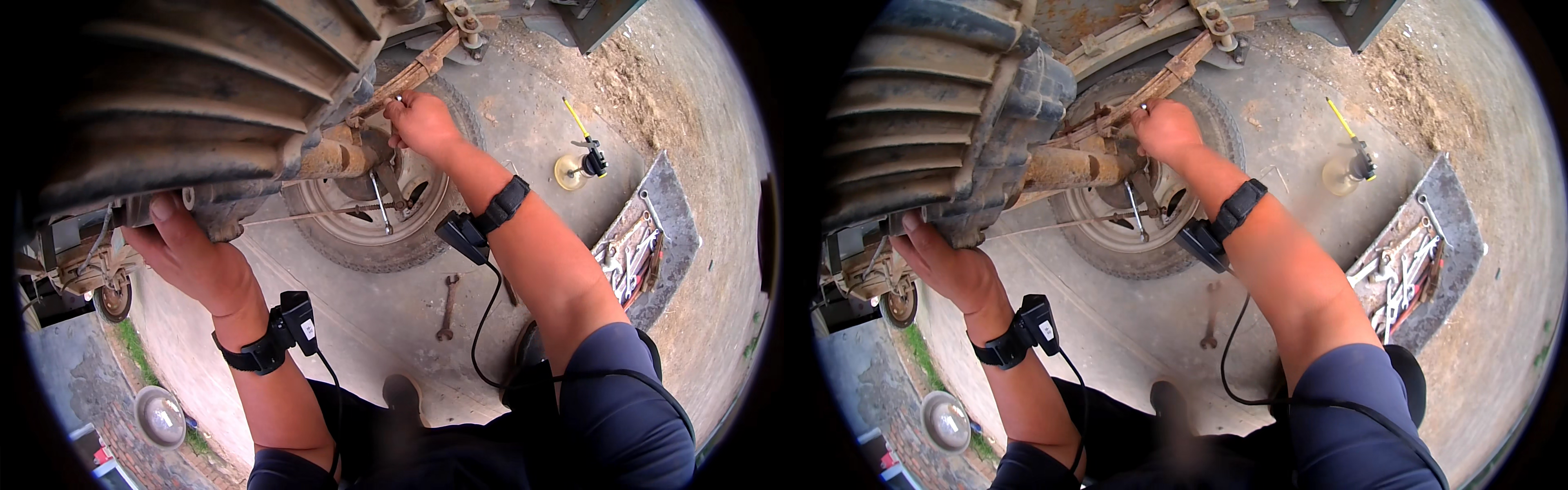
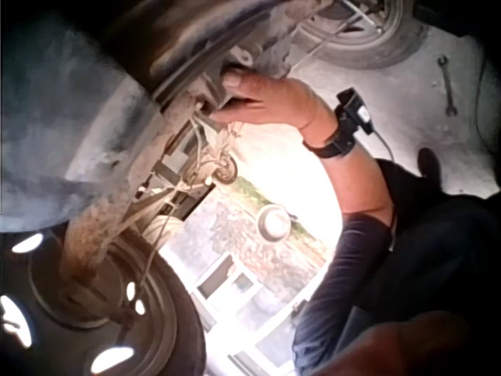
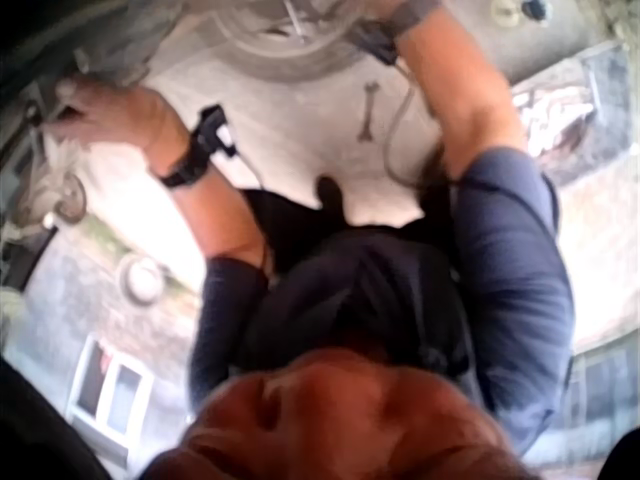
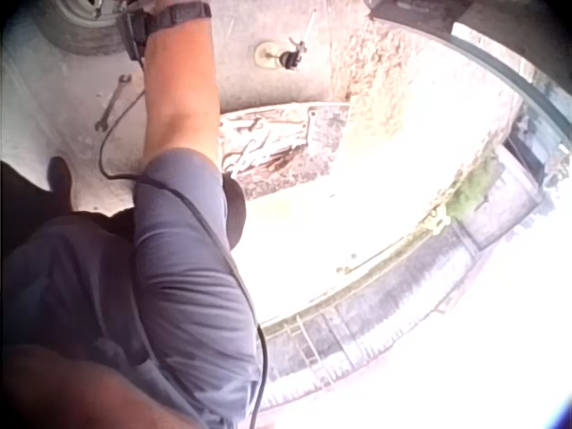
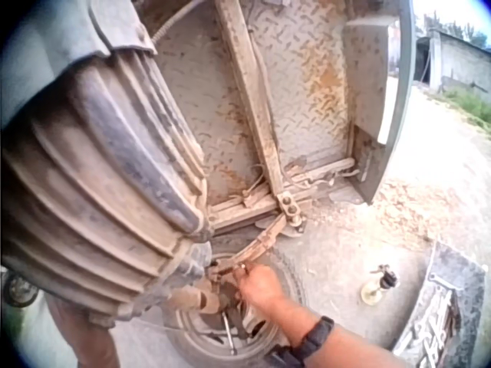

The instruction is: The person works under a vehicle, using a wrench to loosen and remove a bolt from the wheel hub area. They then apply lubricant from a spray bottle to the bolt and reinsert it by hand.

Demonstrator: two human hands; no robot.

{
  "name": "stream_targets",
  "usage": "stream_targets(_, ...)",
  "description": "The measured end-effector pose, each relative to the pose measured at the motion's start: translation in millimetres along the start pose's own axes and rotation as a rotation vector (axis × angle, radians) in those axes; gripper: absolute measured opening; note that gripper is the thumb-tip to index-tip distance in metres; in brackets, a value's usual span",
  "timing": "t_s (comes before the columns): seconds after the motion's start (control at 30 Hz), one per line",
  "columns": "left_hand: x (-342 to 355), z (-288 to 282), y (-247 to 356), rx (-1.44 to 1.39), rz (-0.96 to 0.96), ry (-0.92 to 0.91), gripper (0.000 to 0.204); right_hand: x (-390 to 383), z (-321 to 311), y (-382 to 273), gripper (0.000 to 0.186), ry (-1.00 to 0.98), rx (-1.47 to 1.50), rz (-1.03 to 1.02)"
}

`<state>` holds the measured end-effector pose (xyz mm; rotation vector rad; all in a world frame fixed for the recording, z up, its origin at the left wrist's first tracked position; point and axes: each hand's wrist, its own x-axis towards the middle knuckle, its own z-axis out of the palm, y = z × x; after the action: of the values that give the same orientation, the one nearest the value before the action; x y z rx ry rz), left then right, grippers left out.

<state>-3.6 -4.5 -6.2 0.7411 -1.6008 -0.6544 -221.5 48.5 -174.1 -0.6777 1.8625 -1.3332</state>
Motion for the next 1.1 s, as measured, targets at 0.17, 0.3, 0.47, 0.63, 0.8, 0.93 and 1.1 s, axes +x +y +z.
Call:
stream_targets(0.17, 4, -1, -1, 0.025, 0.025, -0.006, 0.058, -13, -21, -3, 0.028, -0.194, 0.080, 0.007)
stream_targets(0.3, 2, -2, -5, 0.032, 0.029, -0.045, 0.060, -27, -20, 4, 0.026, -0.125, -0.104, -0.078)
stream_targets(0.47, 1, -2, -1, 0.065, 0.047, -0.042, 0.061, -53, -16, 25, 0.027, -0.012, 0.109, -0.017)
stream_targets(0.63, 2, -1, -3, 0.019, 0.046, -0.035, 0.061, -75, -18, 39, 0.025, -0.002, 0.136, -0.085)
stream_targets(0.8, 2, -1, -1, 0.000, 0.048, -0.023, 0.063, -93, -16, 26, 0.019, 0.015, -0.201, -0.254)
stream_targets(0.93, 1, 1, -2, -0.024, 0.047, -0.031, 0.066, -99, -20, 40, 0.018, 0.025, -0.241, -0.333)
stream_targets(1.1, 3, 1, 0, -0.042, 0.062, -0.029, 0.068, -114, -20, 55, 0.020, 0.020, -0.252, -0.279)
